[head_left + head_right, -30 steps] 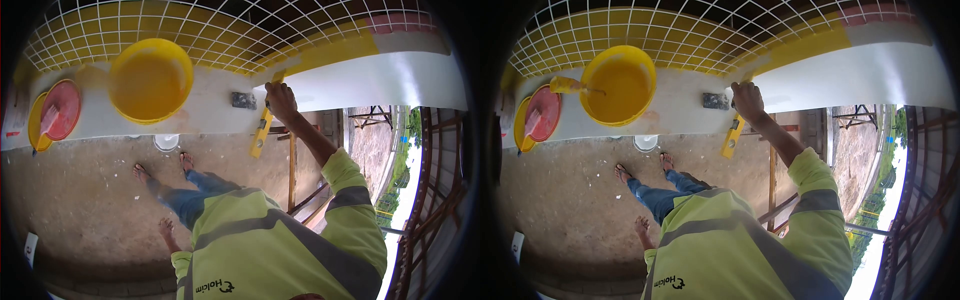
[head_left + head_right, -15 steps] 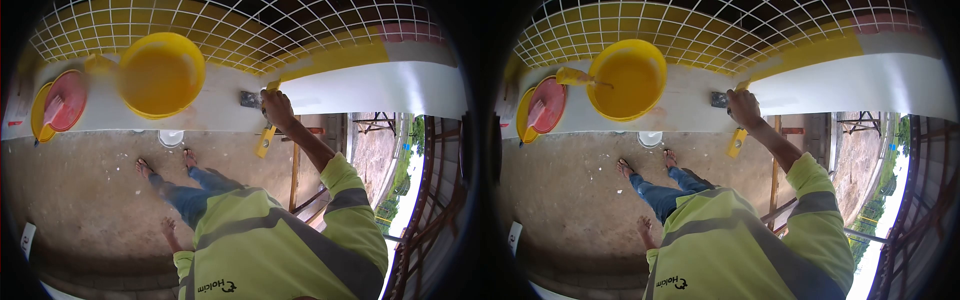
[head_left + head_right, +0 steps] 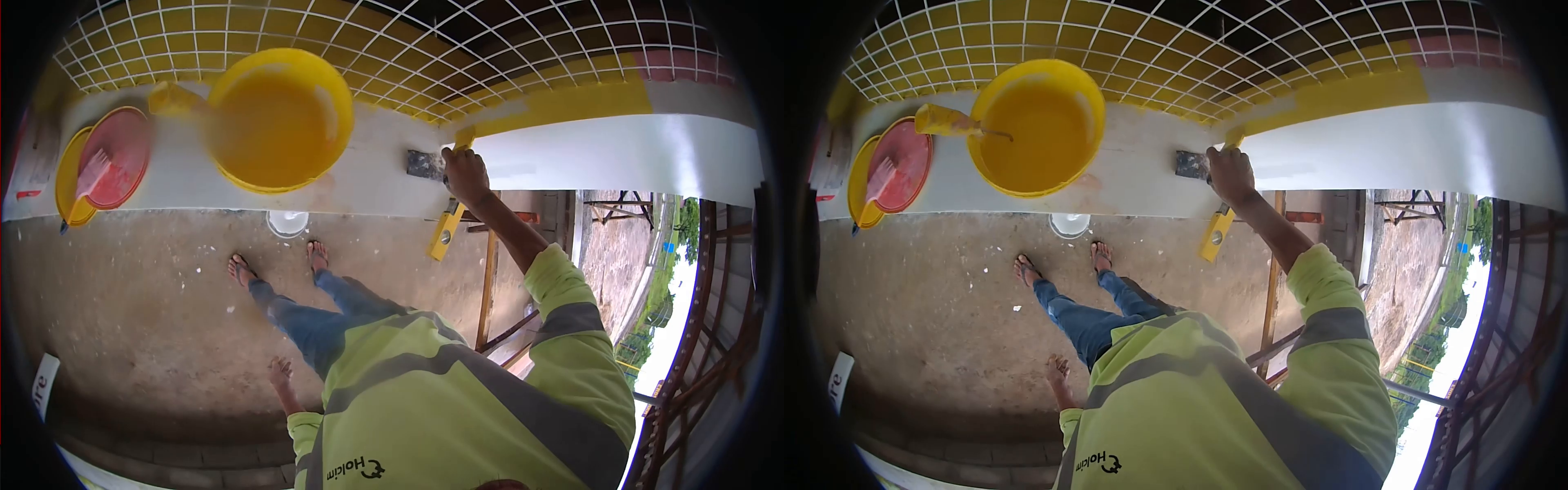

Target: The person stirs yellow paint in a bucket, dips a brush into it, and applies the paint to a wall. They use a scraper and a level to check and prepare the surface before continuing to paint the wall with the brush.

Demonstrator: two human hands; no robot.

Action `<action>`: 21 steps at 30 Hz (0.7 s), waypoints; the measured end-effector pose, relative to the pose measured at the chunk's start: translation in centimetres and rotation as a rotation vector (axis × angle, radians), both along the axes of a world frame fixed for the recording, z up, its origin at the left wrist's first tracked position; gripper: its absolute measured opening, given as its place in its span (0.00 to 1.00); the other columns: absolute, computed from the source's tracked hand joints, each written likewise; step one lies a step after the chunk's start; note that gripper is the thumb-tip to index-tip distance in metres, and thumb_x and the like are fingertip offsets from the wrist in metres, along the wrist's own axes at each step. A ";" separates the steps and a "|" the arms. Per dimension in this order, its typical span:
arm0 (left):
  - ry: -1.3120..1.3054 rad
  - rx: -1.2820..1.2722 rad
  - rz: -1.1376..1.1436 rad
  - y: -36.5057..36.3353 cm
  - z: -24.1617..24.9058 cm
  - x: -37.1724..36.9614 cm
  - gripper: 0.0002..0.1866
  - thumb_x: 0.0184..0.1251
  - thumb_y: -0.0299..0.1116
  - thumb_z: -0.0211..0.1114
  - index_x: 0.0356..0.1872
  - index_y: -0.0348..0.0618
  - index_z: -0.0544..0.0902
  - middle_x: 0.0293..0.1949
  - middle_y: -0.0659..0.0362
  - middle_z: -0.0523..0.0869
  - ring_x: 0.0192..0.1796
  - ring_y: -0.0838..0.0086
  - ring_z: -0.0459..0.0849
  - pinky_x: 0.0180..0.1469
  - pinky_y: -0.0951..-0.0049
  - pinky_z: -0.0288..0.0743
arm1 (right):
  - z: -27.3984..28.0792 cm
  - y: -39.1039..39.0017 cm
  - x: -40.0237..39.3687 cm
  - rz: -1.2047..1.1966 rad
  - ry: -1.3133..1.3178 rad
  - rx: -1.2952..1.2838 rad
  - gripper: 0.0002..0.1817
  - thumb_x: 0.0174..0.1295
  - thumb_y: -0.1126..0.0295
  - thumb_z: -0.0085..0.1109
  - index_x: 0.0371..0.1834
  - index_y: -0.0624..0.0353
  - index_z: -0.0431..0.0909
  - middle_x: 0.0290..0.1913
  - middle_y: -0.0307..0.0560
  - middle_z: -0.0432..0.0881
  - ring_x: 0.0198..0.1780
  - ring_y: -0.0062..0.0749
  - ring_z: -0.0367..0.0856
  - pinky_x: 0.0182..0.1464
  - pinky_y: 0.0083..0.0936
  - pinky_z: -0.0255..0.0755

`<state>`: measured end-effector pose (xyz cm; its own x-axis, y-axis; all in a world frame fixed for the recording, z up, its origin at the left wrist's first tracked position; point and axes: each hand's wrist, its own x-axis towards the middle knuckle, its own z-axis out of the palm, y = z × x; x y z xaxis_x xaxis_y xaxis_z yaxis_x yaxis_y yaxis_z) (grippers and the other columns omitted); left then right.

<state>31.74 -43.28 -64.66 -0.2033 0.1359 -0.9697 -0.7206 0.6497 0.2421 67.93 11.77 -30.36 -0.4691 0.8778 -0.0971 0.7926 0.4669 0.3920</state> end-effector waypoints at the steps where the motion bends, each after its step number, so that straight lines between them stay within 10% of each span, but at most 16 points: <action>1: 0.013 0.013 0.001 0.0 0.5 0.0 0.18 0.73 0.43 0.58 0.58 0.49 0.78 0.45 0.59 0.88 0.40 0.70 0.86 0.33 0.74 0.74 | -0.4 -0.4 0.4 -0.017 0.013 -0.040 0.19 0.48 0.74 0.67 0.43 0.56 0.72 0.31 0.50 0.76 0.37 0.46 0.80 0.39 0.43 0.76; 21: 0.029 -0.080 -0.046 -0.1 3.9 -0.1 0.21 0.76 0.48 0.53 0.62 0.51 0.77 0.50 0.61 0.86 0.47 0.70 0.84 0.45 0.68 0.73 | -4.5 0.5 0.6 0.004 -0.029 -0.041 0.13 0.50 0.73 0.66 0.38 0.56 0.73 0.28 0.48 0.79 0.35 0.42 0.82 0.37 0.39 0.77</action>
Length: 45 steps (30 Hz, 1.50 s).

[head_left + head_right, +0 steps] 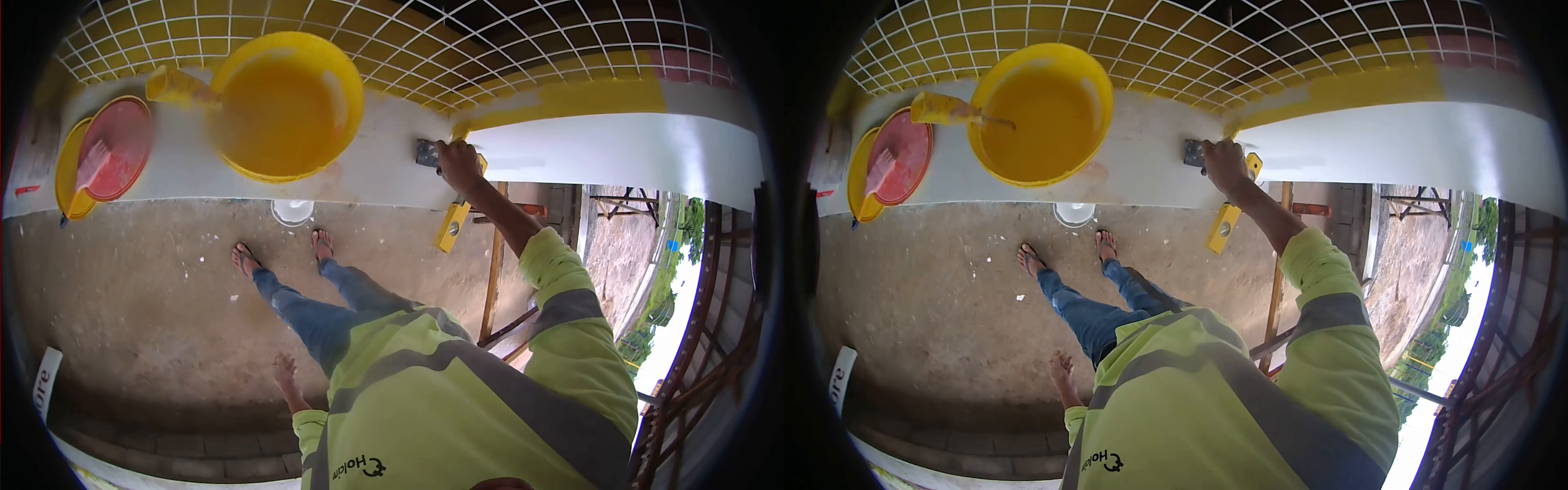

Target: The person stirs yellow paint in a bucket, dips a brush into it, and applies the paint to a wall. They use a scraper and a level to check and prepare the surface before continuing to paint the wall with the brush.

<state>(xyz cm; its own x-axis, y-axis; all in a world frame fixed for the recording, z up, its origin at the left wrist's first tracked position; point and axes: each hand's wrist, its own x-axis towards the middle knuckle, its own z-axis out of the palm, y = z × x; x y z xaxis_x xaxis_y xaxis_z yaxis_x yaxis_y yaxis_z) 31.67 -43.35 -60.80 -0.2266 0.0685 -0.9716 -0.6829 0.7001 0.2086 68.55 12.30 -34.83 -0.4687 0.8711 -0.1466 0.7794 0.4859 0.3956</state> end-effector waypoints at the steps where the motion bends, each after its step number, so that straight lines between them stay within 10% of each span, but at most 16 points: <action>1: 0.013 -0.020 0.004 0.2 0.5 0.2 0.21 0.76 0.48 0.53 0.62 0.51 0.77 0.50 0.62 0.86 0.47 0.70 0.84 0.45 0.69 0.73 | -0.2 -0.2 -0.1 0.008 0.006 -0.003 0.15 0.49 0.74 0.66 0.38 0.56 0.72 0.28 0.48 0.78 0.35 0.43 0.82 0.36 0.39 0.78; 45: -0.010 -0.040 -0.057 -1.1 1.5 0.0 0.23 0.76 0.47 0.53 0.64 0.46 0.77 0.55 0.58 0.85 0.50 0.69 0.85 0.45 0.69 0.74 | 2.7 0.7 0.0 -0.001 0.062 -0.147 0.22 0.47 0.78 0.67 0.47 0.57 0.72 0.35 0.47 0.79 0.41 0.44 0.80 0.45 0.38 0.76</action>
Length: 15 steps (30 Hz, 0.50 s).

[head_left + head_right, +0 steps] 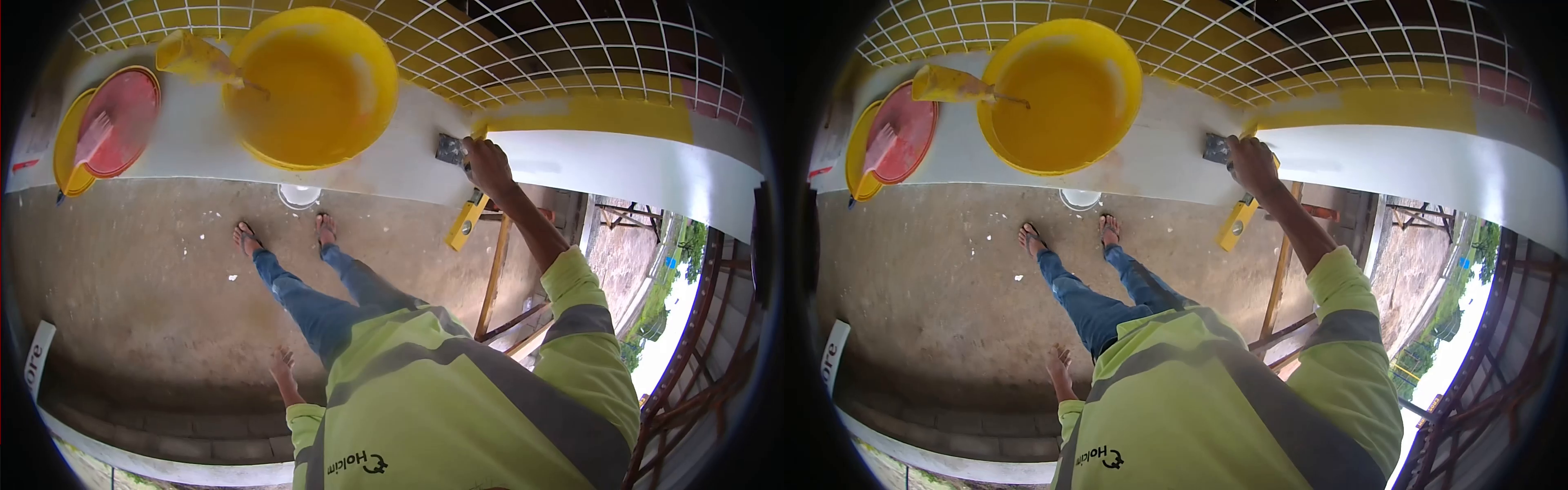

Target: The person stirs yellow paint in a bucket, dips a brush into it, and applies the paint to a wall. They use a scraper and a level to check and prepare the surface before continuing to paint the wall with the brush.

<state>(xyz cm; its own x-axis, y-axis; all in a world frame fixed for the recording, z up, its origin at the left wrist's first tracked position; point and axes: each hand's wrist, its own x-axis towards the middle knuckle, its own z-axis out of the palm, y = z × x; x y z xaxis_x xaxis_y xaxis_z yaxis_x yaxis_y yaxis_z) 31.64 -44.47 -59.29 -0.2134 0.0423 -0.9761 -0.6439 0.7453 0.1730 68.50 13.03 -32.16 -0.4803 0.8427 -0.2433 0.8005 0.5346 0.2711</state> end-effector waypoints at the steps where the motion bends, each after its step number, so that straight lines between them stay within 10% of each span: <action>1: 0.012 -0.002 0.008 0.0 0.0 -0.2 0.23 0.76 0.46 0.53 0.64 0.46 0.77 0.55 0.58 0.84 0.50 0.69 0.85 0.45 0.70 0.74 | 0.4 -0.4 -0.2 0.000 0.034 0.002 0.22 0.47 0.78 0.67 0.47 0.56 0.72 0.36 0.47 0.79 0.41 0.44 0.80 0.45 0.38 0.75; 8: 0.008 0.029 -0.029 1.5 0.6 0.3 0.21 0.77 0.44 0.51 0.60 0.43 0.79 0.50 0.57 0.87 0.46 0.69 0.87 0.43 0.70 0.76 | 1.9 -0.4 0.7 -0.008 0.037 -0.043 0.16 0.53 0.77 0.64 0.44 0.59 0.73 0.35 0.51 0.81 0.42 0.47 0.82 0.44 0.42 0.77; 15: 0.138 0.230 -0.341 5.5 1.4 -4.5 0.23 0.79 0.49 0.51 0.44 0.37 0.84 0.38 0.51 0.89 0.40 0.66 0.87 0.45 0.66 0.77 | 10.6 -8.9 -0.4 -0.384 0.670 0.137 0.15 0.63 0.76 0.62 0.53 0.59 0.76 0.39 0.53 0.82 0.43 0.47 0.82 0.45 0.36 0.77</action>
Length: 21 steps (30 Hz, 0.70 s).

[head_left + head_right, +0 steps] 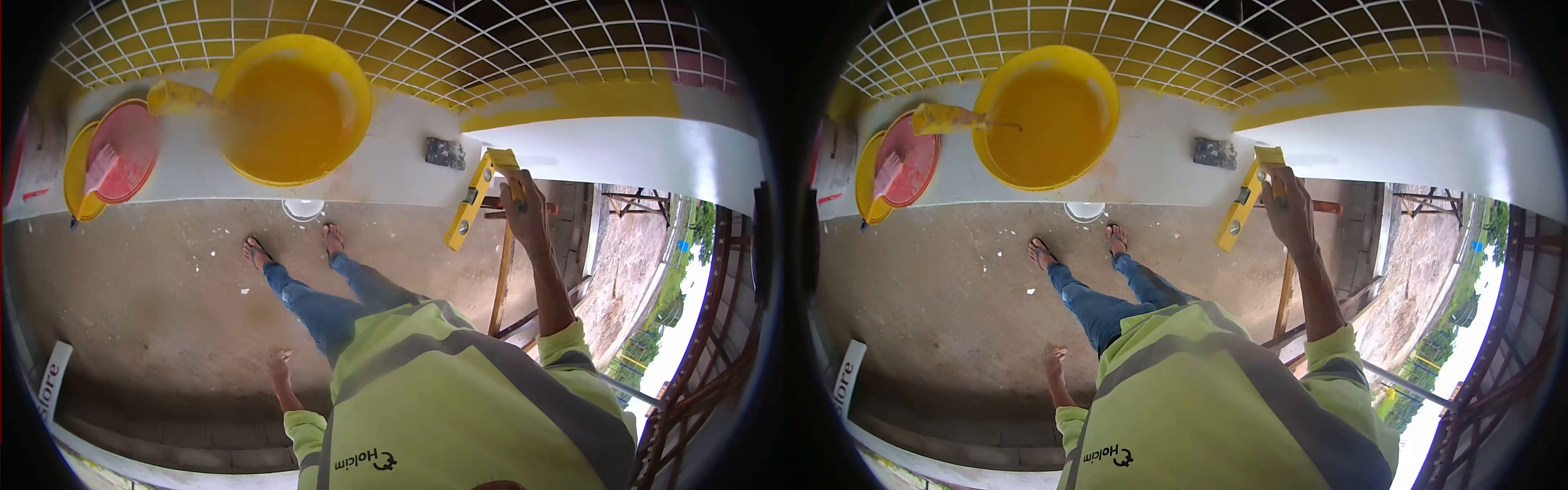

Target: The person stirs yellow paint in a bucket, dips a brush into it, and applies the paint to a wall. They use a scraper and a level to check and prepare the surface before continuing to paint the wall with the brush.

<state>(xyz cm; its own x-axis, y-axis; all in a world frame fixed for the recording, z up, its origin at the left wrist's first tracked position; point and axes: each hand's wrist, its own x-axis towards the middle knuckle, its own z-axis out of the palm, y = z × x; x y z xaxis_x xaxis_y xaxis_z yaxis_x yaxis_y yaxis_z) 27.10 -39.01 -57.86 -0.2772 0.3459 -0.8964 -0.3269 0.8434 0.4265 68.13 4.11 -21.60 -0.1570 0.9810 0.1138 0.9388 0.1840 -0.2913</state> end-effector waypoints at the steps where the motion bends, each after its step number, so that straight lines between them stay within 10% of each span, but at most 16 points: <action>1: 0.045 0.086 -0.106 4.0 2.0 -0.2 0.24 0.79 0.49 0.51 0.40 0.36 0.85 0.35 0.50 0.89 0.38 0.66 0.88 0.44 0.65 0.78 | -0.2 -1.6 1.3 -0.014 0.071 0.067 0.14 0.64 0.76 0.61 0.53 0.59 0.77 0.39 0.52 0.82 0.42 0.45 0.82 0.44 0.35 0.76; 7: 0.432 0.930 -0.884 28.2 10.6 11.2 0.17 0.78 0.37 0.49 0.33 0.35 0.78 0.32 0.49 0.85 0.37 0.58 0.85 0.41 0.62 0.75 | -2.0 -13.1 8.1 -0.407 0.164 0.073 0.07 0.66 0.76 0.59 0.46 0.61 0.79 0.36 0.51 0.77 0.36 0.41 0.77 0.41 0.33 0.71; 12: 0.609 1.395 -1.067 44.9 19.4 24.8 0.17 0.72 0.28 0.55 0.59 0.43 0.77 0.49 0.52 0.85 0.54 0.59 0.81 0.59 0.56 0.71 | -12.0 -27.2 14.0 -0.701 0.204 0.104 0.05 0.65 0.76 0.60 0.41 0.60 0.75 0.35 0.54 0.76 0.37 0.47 0.78 0.42 0.37 0.72; 21: 1.115 1.312 -1.559 58.4 15.3 32.7 0.32 0.67 0.36 0.62 0.73 0.48 0.66 0.43 0.52 0.80 0.48 0.59 0.79 0.50 0.56 0.73 | -18.0 -50.4 9.7 -1.218 0.140 -0.291 0.08 0.63 0.69 0.61 0.41 0.58 0.75 0.38 0.56 0.78 0.44 0.54 0.78 0.48 0.45 0.71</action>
